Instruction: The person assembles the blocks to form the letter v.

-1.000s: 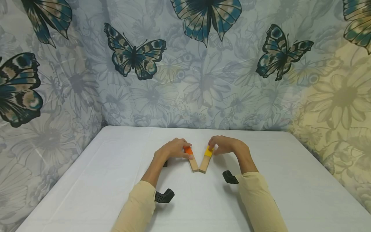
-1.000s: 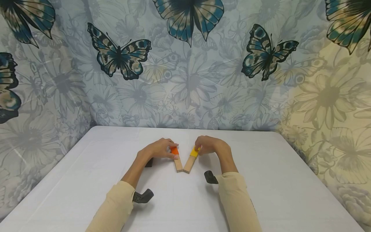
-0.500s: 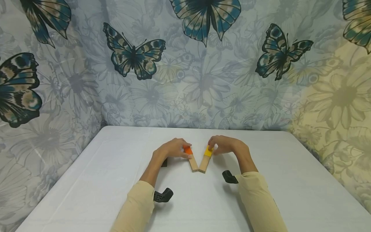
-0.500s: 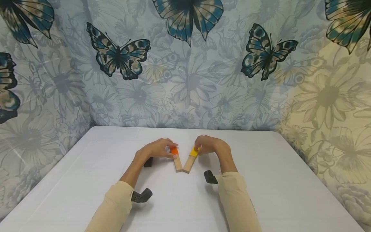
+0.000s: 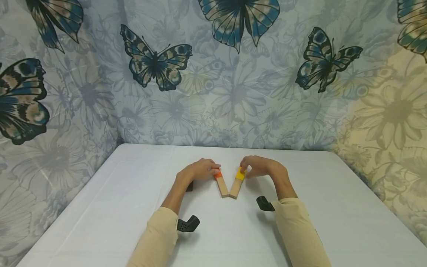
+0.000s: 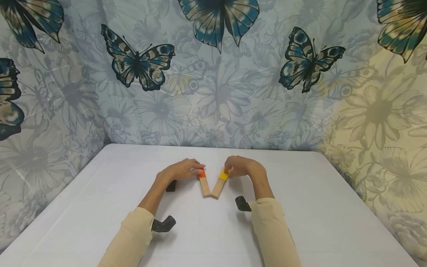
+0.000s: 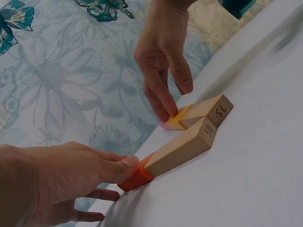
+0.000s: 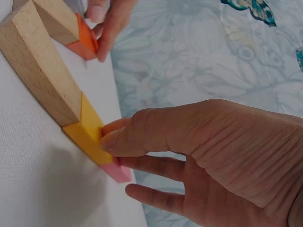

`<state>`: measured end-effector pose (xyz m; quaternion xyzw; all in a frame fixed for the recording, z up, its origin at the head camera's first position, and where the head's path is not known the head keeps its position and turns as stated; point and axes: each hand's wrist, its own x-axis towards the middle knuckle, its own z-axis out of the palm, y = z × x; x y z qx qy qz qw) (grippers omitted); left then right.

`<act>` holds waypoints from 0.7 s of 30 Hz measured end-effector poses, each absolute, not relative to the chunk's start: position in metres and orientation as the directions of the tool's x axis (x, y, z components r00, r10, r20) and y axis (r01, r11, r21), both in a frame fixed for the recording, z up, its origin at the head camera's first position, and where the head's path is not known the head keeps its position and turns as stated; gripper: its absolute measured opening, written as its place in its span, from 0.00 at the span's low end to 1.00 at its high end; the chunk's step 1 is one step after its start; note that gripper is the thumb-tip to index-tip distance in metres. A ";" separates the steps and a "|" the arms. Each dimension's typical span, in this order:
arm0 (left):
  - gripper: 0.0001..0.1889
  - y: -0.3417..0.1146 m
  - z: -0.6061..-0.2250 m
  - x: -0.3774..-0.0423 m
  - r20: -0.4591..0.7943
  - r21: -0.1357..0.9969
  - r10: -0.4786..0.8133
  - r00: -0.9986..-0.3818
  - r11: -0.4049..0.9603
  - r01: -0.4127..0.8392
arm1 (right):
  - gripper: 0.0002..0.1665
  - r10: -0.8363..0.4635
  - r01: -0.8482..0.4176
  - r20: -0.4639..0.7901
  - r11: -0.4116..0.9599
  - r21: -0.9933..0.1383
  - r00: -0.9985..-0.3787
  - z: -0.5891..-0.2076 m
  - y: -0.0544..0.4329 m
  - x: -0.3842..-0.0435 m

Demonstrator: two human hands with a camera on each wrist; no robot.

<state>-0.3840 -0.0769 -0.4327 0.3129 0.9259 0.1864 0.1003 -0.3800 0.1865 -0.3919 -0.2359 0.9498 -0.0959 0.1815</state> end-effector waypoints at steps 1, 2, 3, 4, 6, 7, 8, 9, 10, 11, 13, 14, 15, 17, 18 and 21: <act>0.24 -0.077 -0.433 -0.384 -0.065 0.407 0.618 -0.784 0.734 0.544 | 0.18 -0.486 -0.417 -0.298 0.869 -0.266 -0.822 -0.392 0.187 -0.380; 0.23 -0.077 -0.433 -0.384 -0.061 0.402 0.621 -0.782 0.732 0.550 | 0.18 -0.484 -0.414 -0.298 0.870 -0.268 -0.823 -0.392 0.186 -0.380; 0.23 -0.077 -0.433 -0.384 -0.056 0.397 0.624 -0.780 0.731 0.555 | 0.18 -0.482 -0.411 -0.299 0.871 -0.271 -0.824 -0.392 0.186 -0.380; 0.23 -0.077 -0.433 -0.383 -0.055 0.397 0.623 -0.780 0.730 0.556 | 0.18 -0.484 -0.414 -0.297 0.869 -0.270 -0.823 -0.392 0.186 -0.380; 0.24 -0.077 -0.433 -0.383 -0.054 0.397 0.622 -0.781 0.731 0.555 | 0.18 -0.489 -0.420 -0.295 0.867 -0.268 -0.821 -0.392 0.186 -0.380; 0.24 -0.077 -0.433 -0.382 -0.050 0.398 0.621 -0.782 0.731 0.555 | 0.18 -0.489 -0.419 -0.295 0.867 -0.269 -0.821 -0.392 0.186 -0.380; 0.24 -0.077 -0.433 -0.382 -0.049 0.397 0.619 -0.784 0.732 0.554 | 0.18 -0.489 -0.420 -0.294 0.867 -0.270 -0.821 -0.392 0.185 -0.380; 0.24 -0.077 -0.433 -0.382 -0.049 0.397 0.616 -0.786 0.734 0.551 | 0.18 -0.492 -0.423 -0.294 0.866 -0.268 -0.820 -0.392 0.185 -0.380; 0.24 -0.077 -0.434 -0.382 -0.048 0.397 0.613 -0.788 0.736 0.548 | 0.18 -0.491 -0.422 -0.294 0.866 -0.268 -0.820 -0.392 0.186 -0.380; 0.24 -0.076 -0.434 -0.382 -0.045 0.396 0.612 -0.790 0.737 0.548 | 0.18 -0.494 -0.427 -0.293 0.865 -0.265 -0.819 -0.392 0.186 -0.380; 0.24 -0.076 -0.435 -0.382 -0.044 0.390 0.607 -0.793 0.741 0.546 | 0.18 -0.493 -0.427 -0.293 0.866 -0.262 -0.819 -0.391 0.186 -0.380; 0.24 -0.076 -0.435 -0.383 -0.045 0.388 0.605 -0.795 0.744 0.544 | 0.19 -0.493 -0.427 -0.292 0.866 -0.263 -0.820 -0.391 0.186 -0.380; 0.24 -0.075 -0.435 -0.383 -0.045 0.388 0.603 -0.797 0.745 0.542 | 0.19 -0.492 -0.426 -0.292 0.866 -0.262 -0.820 -0.391 0.186 -0.380; 0.24 -0.075 -0.435 -0.383 -0.046 0.386 0.600 -0.799 0.748 0.540 | 0.19 -0.490 -0.424 -0.294 0.867 -0.261 -0.820 -0.391 0.186 -0.380; 0.24 -0.075 -0.434 -0.383 -0.050 0.386 0.598 -0.800 0.750 0.536 | 0.18 -0.488 -0.421 -0.296 0.868 -0.262 -0.821 -0.391 0.185 -0.381; 0.24 -0.075 -0.434 -0.382 -0.054 0.391 0.591 -0.805 0.754 0.528 | 0.18 -0.487 -0.421 -0.298 0.869 -0.260 -0.821 -0.392 0.185 -0.381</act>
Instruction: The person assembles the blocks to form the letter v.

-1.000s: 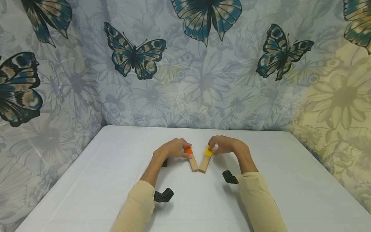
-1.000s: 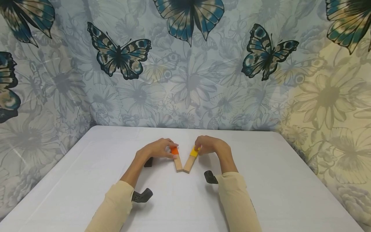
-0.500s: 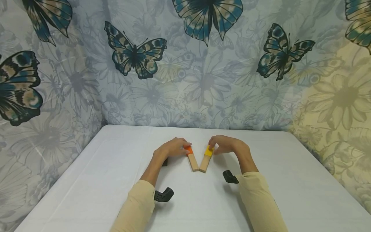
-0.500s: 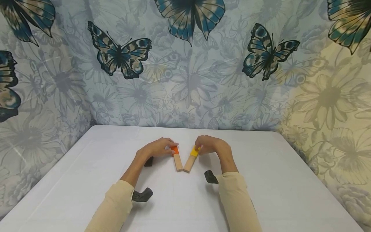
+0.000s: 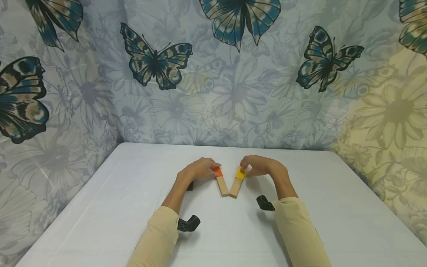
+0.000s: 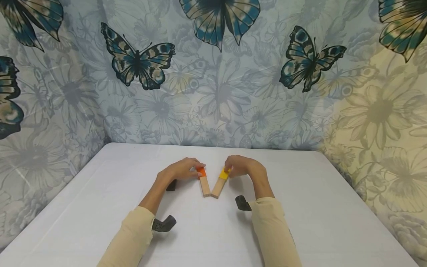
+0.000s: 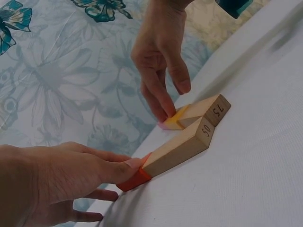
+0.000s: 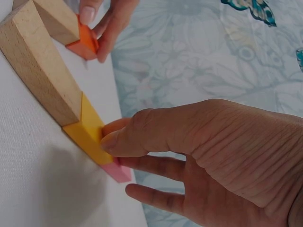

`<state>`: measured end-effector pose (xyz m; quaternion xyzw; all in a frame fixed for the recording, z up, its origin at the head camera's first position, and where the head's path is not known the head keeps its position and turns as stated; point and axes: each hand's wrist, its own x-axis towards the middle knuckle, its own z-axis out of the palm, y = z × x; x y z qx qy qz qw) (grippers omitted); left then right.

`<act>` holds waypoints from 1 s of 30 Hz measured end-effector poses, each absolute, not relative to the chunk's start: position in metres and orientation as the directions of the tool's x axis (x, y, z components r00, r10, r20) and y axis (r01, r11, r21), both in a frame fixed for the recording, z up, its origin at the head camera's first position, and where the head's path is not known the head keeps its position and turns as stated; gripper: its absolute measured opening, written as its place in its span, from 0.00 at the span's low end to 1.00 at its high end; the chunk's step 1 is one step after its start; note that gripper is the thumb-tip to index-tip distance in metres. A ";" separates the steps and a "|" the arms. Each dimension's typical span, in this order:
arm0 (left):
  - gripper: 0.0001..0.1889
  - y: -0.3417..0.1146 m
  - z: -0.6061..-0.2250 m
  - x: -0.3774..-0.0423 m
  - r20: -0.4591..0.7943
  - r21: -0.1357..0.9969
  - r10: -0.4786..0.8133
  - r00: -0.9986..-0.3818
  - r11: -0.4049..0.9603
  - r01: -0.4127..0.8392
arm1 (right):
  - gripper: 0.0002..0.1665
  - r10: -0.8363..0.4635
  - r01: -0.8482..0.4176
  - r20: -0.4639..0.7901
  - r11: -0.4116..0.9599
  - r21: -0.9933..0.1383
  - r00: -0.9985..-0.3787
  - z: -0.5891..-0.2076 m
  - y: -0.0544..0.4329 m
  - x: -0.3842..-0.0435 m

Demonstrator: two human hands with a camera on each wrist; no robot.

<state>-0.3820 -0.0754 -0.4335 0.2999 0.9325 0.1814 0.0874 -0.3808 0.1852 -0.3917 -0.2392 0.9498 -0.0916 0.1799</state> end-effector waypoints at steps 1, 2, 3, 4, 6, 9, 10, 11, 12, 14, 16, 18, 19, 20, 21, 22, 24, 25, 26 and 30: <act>0.24 -0.075 -0.433 -0.382 -0.056 0.390 0.589 -0.806 0.756 0.526 | 0.18 -0.486 -0.420 -0.299 0.869 -0.260 -0.821 -0.392 0.185 -0.381; 0.24 -0.076 -0.433 -0.381 -0.059 0.389 0.588 -0.807 0.758 0.524 | 0.18 -0.489 -0.425 -0.297 0.868 -0.257 -0.820 -0.392 0.186 -0.380; 0.24 -0.076 -0.433 -0.381 -0.059 0.382 0.587 -0.808 0.761 0.525 | 0.18 -0.490 -0.426 -0.296 0.867 -0.258 -0.820 -0.392 0.186 -0.380; 0.24 -0.076 -0.433 -0.381 -0.060 0.379 0.586 -0.808 0.762 0.525 | 0.18 -0.489 -0.423 -0.297 0.868 -0.260 -0.820 -0.392 0.186 -0.380; 0.24 -0.076 -0.432 -0.380 -0.062 0.377 0.587 -0.807 0.763 0.525 | 0.18 -0.492 -0.426 -0.296 0.866 -0.260 -0.819 -0.392 0.186 -0.380; 0.24 -0.076 -0.432 -0.380 -0.069 0.382 0.585 -0.808 0.764 0.520 | 0.18 -0.494 -0.429 -0.295 0.865 -0.259 -0.818 -0.392 0.186 -0.380; 0.24 -0.076 -0.432 -0.380 -0.072 0.390 0.586 -0.807 0.761 0.518 | 0.18 -0.492 -0.426 -0.296 0.866 -0.261 -0.819 -0.392 0.186 -0.380; 0.24 -0.076 -0.432 -0.381 -0.072 0.392 0.586 -0.807 0.760 0.518 | 0.18 -0.491 -0.425 -0.296 0.866 -0.262 -0.819 -0.391 0.186 -0.380; 0.24 -0.076 -0.432 -0.381 -0.072 0.393 0.587 -0.807 0.760 0.518 | 0.18 -0.494 -0.429 -0.295 0.865 -0.259 -0.818 -0.391 0.186 -0.380; 0.24 -0.076 -0.433 -0.381 -0.071 0.391 0.587 -0.806 0.760 0.519 | 0.18 -0.493 -0.428 -0.296 0.866 -0.258 -0.818 -0.391 0.186 -0.380; 0.24 -0.075 -0.433 -0.382 -0.068 0.394 0.589 -0.805 0.757 0.520 | 0.18 -0.487 -0.422 -0.299 0.869 -0.258 -0.820 -0.391 0.187 -0.380; 0.24 -0.074 -0.432 -0.382 -0.066 0.401 0.590 -0.805 0.754 0.520 | 0.18 -0.484 -0.421 -0.301 0.871 -0.252 -0.821 -0.390 0.188 -0.379; 0.24 -0.074 -0.432 -0.382 -0.068 0.403 0.591 -0.804 0.753 0.520 | 0.18 -0.480 -0.417 -0.303 0.874 -0.252 -0.823 -0.390 0.188 -0.379; 0.24 -0.074 -0.431 -0.381 -0.068 0.408 0.591 -0.804 0.751 0.518 | 0.18 -0.476 -0.412 -0.305 0.875 -0.252 -0.825 -0.390 0.189 -0.379; 0.25 -0.074 -0.430 -0.381 -0.073 0.412 0.591 -0.804 0.752 0.515 | 0.18 -0.473 -0.408 -0.306 0.877 -0.253 -0.826 -0.390 0.189 -0.379; 0.25 -0.075 -0.429 -0.380 -0.075 0.410 0.587 -0.806 0.755 0.512 | 0.18 -0.474 -0.409 -0.307 0.877 -0.253 -0.826 -0.390 0.190 -0.379; 0.25 -0.078 -0.424 -0.379 -0.089 0.397 0.574 -0.814 0.770 0.499 | 0.18 -0.479 -0.413 -0.302 0.874 -0.257 -0.824 -0.390 0.190 -0.378; 0.25 -0.081 -0.421 -0.378 -0.102 0.387 0.564 -0.820 0.782 0.489 | 0.18 -0.482 -0.416 -0.298 0.871 -0.260 -0.824 -0.390 0.190 -0.378; 0.25 -0.085 -0.417 -0.377 -0.115 0.375 0.555 -0.824 0.792 0.482 | 0.19 -0.489 -0.423 -0.294 0.867 -0.262 -0.821 -0.390 0.189 -0.378; 0.26 -0.104 -0.405 -0.371 -0.187 0.317 0.534 -0.825 0.828 0.463 | 0.19 -0.493 -0.420 -0.289 0.863 -0.280 -0.821 -0.391 0.188 -0.378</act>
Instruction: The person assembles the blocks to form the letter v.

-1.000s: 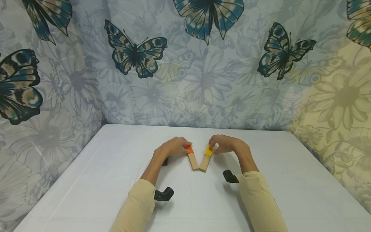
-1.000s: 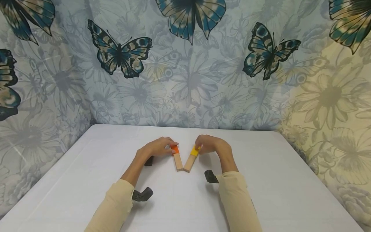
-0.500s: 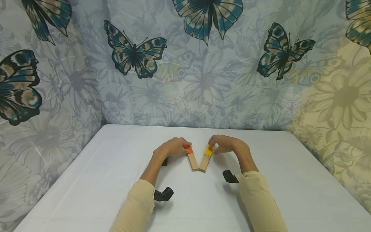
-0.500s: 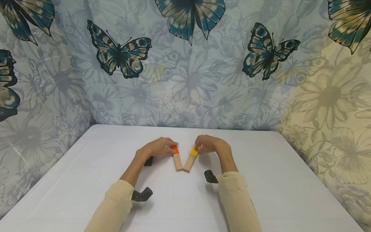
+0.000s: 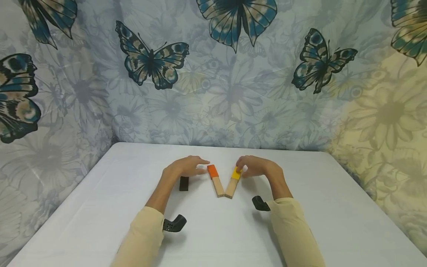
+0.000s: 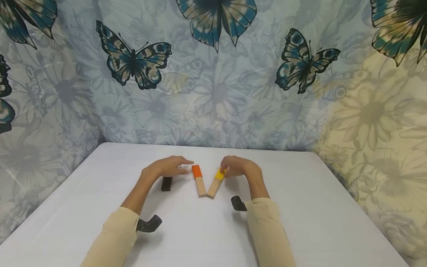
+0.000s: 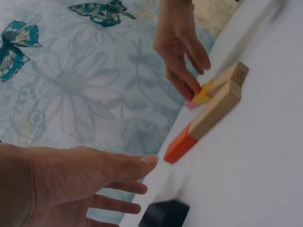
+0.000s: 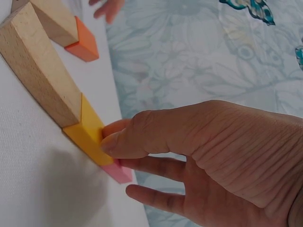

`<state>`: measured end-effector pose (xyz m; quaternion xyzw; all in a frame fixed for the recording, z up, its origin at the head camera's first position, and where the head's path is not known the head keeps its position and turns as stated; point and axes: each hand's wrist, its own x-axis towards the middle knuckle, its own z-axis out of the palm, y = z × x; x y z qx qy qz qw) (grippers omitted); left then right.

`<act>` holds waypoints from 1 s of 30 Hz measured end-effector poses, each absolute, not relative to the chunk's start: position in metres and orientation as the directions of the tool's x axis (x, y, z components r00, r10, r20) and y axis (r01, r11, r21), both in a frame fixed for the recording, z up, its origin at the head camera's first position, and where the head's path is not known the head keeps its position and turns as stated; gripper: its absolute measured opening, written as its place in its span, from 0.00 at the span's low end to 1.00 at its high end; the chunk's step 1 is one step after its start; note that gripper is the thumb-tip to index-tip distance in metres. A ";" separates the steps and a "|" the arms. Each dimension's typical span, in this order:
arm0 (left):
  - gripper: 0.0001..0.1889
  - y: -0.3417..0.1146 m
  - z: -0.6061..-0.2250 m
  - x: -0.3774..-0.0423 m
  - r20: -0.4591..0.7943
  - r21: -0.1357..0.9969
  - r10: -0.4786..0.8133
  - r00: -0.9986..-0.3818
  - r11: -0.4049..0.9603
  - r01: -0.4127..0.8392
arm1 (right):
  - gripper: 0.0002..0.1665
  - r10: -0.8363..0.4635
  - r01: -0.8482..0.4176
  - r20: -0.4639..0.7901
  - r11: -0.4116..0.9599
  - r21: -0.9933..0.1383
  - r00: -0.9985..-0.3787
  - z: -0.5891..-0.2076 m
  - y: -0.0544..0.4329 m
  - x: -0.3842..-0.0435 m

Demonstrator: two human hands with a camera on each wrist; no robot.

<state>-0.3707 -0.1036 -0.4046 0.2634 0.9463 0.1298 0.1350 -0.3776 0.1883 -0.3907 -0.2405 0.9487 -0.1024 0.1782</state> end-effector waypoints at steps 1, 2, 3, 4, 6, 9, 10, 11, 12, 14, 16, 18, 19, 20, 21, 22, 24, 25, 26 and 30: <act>0.27 -0.111 -0.402 -0.368 -0.205 0.304 0.530 -0.823 0.834 0.461 | 0.19 -0.495 -0.420 -0.289 0.862 -0.283 -0.820 -0.391 0.187 -0.377; 0.28 -0.119 -0.401 -0.366 -0.224 0.293 0.525 -0.821 0.840 0.457 | 0.19 -0.501 -0.429 -0.289 0.859 -0.279 -0.816 -0.392 0.186 -0.377; 0.28 -0.127 -0.400 -0.363 -0.237 0.283 0.523 -0.819 0.843 0.457 | 0.19 -0.501 -0.429 -0.289 0.859 -0.279 -0.816 -0.392 0.186 -0.377; 0.29 -0.134 -0.399 -0.360 -0.246 0.274 0.520 -0.818 0.847 0.456 | 0.19 -0.501 -0.430 -0.289 0.859 -0.276 -0.816 -0.392 0.186 -0.377; 0.31 -0.149 -0.398 -0.354 -0.249 0.246 0.519 -0.818 0.851 0.464 | 0.19 -0.501 -0.430 -0.289 0.859 -0.277 -0.816 -0.392 0.186 -0.377; 0.34 -0.163 -0.400 -0.347 -0.229 0.228 0.539 -0.810 0.839 0.494 | 0.19 -0.498 -0.426 -0.290 0.861 -0.279 -0.817 -0.390 0.186 -0.377; 0.35 -0.167 -0.400 -0.345 -0.220 0.224 0.547 -0.808 0.834 0.504 | 0.19 -0.496 -0.423 -0.290 0.862 -0.281 -0.818 -0.390 0.186 -0.377; 0.35 -0.169 -0.401 -0.343 -0.210 0.224 0.557 -0.804 0.828 0.515 | 0.19 -0.501 -0.429 -0.287 0.859 -0.280 -0.816 -0.389 0.185 -0.377; 0.35 -0.170 -0.402 -0.341 -0.200 0.227 0.571 -0.796 0.817 0.529 | 0.19 -0.503 -0.432 -0.286 0.858 -0.277 -0.815 -0.388 0.185 -0.376; 0.34 -0.171 -0.405 -0.338 -0.178 0.226 0.609 -0.773 0.790 0.570 | 0.19 -0.510 -0.441 -0.283 0.855 -0.273 -0.812 -0.388 0.185 -0.376; 0.32 -0.170 -0.407 -0.336 -0.153 0.222 0.645 -0.749 0.761 0.610 | 0.19 -0.513 -0.443 -0.283 0.853 -0.277 -0.811 -0.389 0.186 -0.376; 0.29 -0.168 -0.409 -0.334 -0.133 0.225 0.669 -0.732 0.739 0.635 | 0.19 -0.513 -0.443 -0.286 0.853 -0.278 -0.809 -0.390 0.187 -0.376; 0.27 -0.167 -0.410 -0.333 -0.123 0.228 0.673 -0.730 0.735 0.639 | 0.19 -0.514 -0.444 -0.287 0.852 -0.278 -0.808 -0.391 0.188 -0.376; 0.25 -0.167 -0.410 -0.332 -0.115 0.236 0.673 -0.731 0.733 0.638 | 0.19 -0.514 -0.443 -0.287 0.853 -0.277 -0.809 -0.392 0.188 -0.376; 0.24 -0.166 -0.411 -0.332 -0.107 0.239 0.671 -0.733 0.733 0.637 | 0.19 -0.512 -0.441 -0.286 0.853 -0.278 -0.810 -0.392 0.188 -0.377; 0.22 -0.166 -0.411 -0.332 -0.100 0.243 0.669 -0.737 0.734 0.634 | 0.19 -0.510 -0.440 -0.285 0.855 -0.275 -0.812 -0.392 0.187 -0.377; 0.20 -0.165 -0.411 -0.332 -0.093 0.251 0.662 -0.743 0.738 0.626 | 0.19 -0.505 -0.436 -0.282 0.858 -0.273 -0.816 -0.392 0.187 -0.378; 0.19 -0.164 -0.411 -0.332 -0.089 0.251 0.662 -0.745 0.738 0.626 | 0.19 -0.503 -0.434 -0.282 0.859 -0.273 -0.817 -0.392 0.187 -0.378; 0.19 -0.164 -0.411 -0.333 -0.088 0.250 0.661 -0.745 0.739 0.626 | 0.19 -0.502 -0.433 -0.282 0.859 -0.273 -0.817 -0.392 0.187 -0.378; 0.18 -0.162 -0.412 -0.333 -0.093 0.250 0.656 -0.749 0.744 0.620 | 0.19 -0.505 -0.437 -0.284 0.857 -0.272 -0.815 -0.391 0.188 -0.378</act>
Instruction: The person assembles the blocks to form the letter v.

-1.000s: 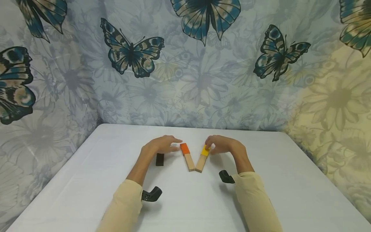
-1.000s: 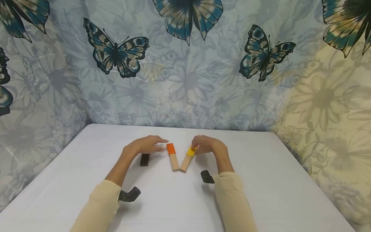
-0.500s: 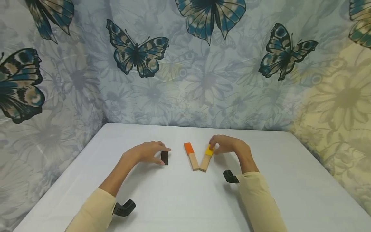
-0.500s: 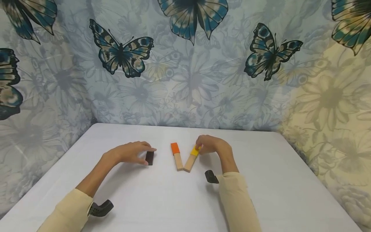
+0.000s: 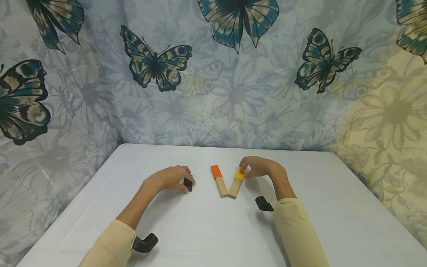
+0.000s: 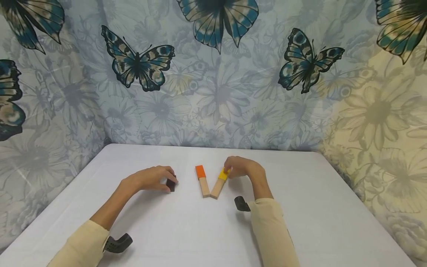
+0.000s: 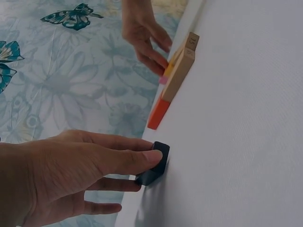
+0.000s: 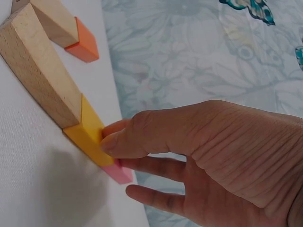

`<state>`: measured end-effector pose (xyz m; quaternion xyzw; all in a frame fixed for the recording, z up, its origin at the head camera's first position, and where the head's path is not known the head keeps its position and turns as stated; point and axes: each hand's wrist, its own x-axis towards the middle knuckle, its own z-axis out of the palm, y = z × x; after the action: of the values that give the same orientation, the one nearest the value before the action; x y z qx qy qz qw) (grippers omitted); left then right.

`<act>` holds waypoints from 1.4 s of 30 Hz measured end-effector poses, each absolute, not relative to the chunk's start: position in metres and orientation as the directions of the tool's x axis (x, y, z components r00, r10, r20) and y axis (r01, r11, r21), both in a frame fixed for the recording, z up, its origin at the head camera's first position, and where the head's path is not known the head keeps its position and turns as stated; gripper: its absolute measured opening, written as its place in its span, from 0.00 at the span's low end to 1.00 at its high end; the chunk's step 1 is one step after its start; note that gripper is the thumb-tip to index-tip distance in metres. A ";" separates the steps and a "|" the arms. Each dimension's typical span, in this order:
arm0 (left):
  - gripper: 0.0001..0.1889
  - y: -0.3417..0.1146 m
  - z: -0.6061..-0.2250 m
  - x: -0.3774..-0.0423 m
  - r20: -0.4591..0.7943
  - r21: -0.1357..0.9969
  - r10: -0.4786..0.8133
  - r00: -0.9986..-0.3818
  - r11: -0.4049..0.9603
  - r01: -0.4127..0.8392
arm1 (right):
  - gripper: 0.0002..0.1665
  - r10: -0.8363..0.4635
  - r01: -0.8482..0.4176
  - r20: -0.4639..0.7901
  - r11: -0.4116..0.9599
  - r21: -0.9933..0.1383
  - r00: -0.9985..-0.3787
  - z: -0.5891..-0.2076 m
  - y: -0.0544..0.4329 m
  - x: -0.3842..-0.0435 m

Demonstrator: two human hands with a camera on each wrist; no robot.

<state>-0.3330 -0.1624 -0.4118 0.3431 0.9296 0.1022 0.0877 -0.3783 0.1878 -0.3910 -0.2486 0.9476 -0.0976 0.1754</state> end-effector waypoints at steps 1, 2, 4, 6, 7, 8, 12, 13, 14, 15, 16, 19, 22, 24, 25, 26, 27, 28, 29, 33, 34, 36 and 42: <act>0.18 -0.162 -0.412 -0.333 -0.088 0.248 0.659 -0.747 0.740 0.625 | 0.19 -0.505 -0.436 -0.285 0.858 -0.272 -0.815 -0.391 0.188 -0.378; 0.18 -0.161 -0.413 -0.333 -0.084 0.250 0.659 -0.748 0.740 0.624 | 0.19 -0.503 -0.435 -0.284 0.858 -0.272 -0.816 -0.390 0.189 -0.378; 0.17 -0.157 -0.413 -0.334 -0.075 0.243 0.663 -0.745 0.736 0.631 | 0.19 -0.503 -0.435 -0.282 0.859 -0.270 -0.817 -0.389 0.191 -0.377; 0.17 -0.153 -0.413 -0.335 -0.073 0.234 0.660 -0.748 0.740 0.630 | 0.19 -0.504 -0.437 -0.281 0.858 -0.269 -0.817 -0.389 0.193 -0.377; 0.17 -0.149 -0.413 -0.336 -0.072 0.233 0.659 -0.749 0.741 0.630 | 0.19 -0.503 -0.436 -0.282 0.859 -0.269 -0.817 -0.388 0.194 -0.376; 0.17 -0.146 -0.412 -0.338 -0.075 0.234 0.651 -0.755 0.748 0.621 | 0.20 -0.500 -0.433 -0.282 0.860 -0.269 -0.819 -0.388 0.196 -0.375; 0.17 -0.127 -0.408 -0.346 -0.064 0.244 0.612 -0.788 0.776 0.582 | 0.20 -0.503 -0.438 -0.276 0.859 -0.266 -0.819 -0.390 0.199 -0.373; 0.18 -0.122 -0.407 -0.349 -0.051 0.251 0.596 -0.801 0.784 0.568 | 0.20 -0.502 -0.436 -0.274 0.859 -0.270 -0.820 -0.390 0.200 -0.373; 0.18 -0.118 -0.406 -0.351 -0.037 0.254 0.582 -0.813 0.792 0.555 | 0.20 -0.503 -0.436 -0.273 0.858 -0.271 -0.820 -0.391 0.200 -0.373; 0.18 -0.114 -0.406 -0.354 -0.020 0.258 0.570 -0.821 0.796 0.547 | 0.20 -0.501 -0.433 -0.274 0.859 -0.274 -0.821 -0.392 0.199 -0.373; 0.18 -0.110 -0.406 -0.358 -0.003 0.266 0.559 -0.829 0.800 0.538 | 0.20 -0.502 -0.434 -0.275 0.858 -0.274 -0.820 -0.393 0.199 -0.373; 0.18 -0.100 -0.406 -0.368 0.040 0.275 0.538 -0.842 0.804 0.527 | 0.20 -0.491 -0.419 -0.287 0.865 -0.276 -0.823 -0.395 0.197 -0.373; 0.19 -0.094 -0.407 -0.379 0.062 0.278 0.524 -0.849 0.808 0.519 | 0.20 -0.503 -0.431 -0.287 0.858 -0.280 -0.815 -0.396 0.194 -0.374; 0.19 -0.090 -0.408 -0.386 0.072 0.272 0.520 -0.851 0.811 0.518 | 0.20 -0.516 -0.443 -0.280 0.850 -0.286 -0.809 -0.396 0.192 -0.375; 0.19 -0.089 -0.409 -0.390 0.074 0.273 0.518 -0.852 0.812 0.516 | 0.20 -0.516 -0.442 -0.280 0.850 -0.288 -0.810 -0.397 0.191 -0.375; 0.19 -0.088 -0.410 -0.393 0.073 0.280 0.515 -0.854 0.811 0.513 | 0.20 -0.517 -0.442 -0.278 0.849 -0.290 -0.810 -0.397 0.190 -0.376; 0.19 -0.086 -0.411 -0.396 0.075 0.284 0.515 -0.854 0.810 0.513 | 0.20 -0.519 -0.447 -0.276 0.848 -0.285 -0.809 -0.397 0.189 -0.376; 0.19 -0.085 -0.413 -0.399 0.076 0.289 0.515 -0.854 0.808 0.514 | 0.20 -0.515 -0.443 -0.276 0.850 -0.285 -0.811 -0.397 0.188 -0.377; 0.19 -0.084 -0.415 -0.402 0.075 0.296 0.518 -0.852 0.805 0.515 | 0.20 -0.511 -0.439 -0.278 0.852 -0.284 -0.813 -0.397 0.188 -0.377; 0.19 -0.081 -0.425 -0.410 0.059 0.307 0.525 -0.849 0.800 0.516 | 0.19 -0.504 -0.430 -0.279 0.856 -0.286 -0.818 -0.396 0.186 -0.377; 0.19 -0.080 -0.427 -0.410 0.055 0.310 0.528 -0.848 0.798 0.517 | 0.19 -0.503 -0.428 -0.280 0.857 -0.288 -0.818 -0.396 0.186 -0.376; 0.19 -0.079 -0.430 -0.412 0.047 0.313 0.535 -0.844 0.794 0.521 | 0.19 -0.501 -0.427 -0.283 0.858 -0.286 -0.818 -0.395 0.185 -0.376; 0.19 -0.077 -0.434 -0.412 0.056 0.356 0.537 -0.842 0.777 0.519 | 0.19 -0.478 -0.405 -0.290 0.871 -0.277 -0.829 -0.392 0.187 -0.375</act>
<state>-0.4119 -0.0771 -0.4337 0.2801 0.9423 0.1816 0.0241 -0.3750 0.1873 -0.3924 -0.2321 0.9509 -0.1022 0.1773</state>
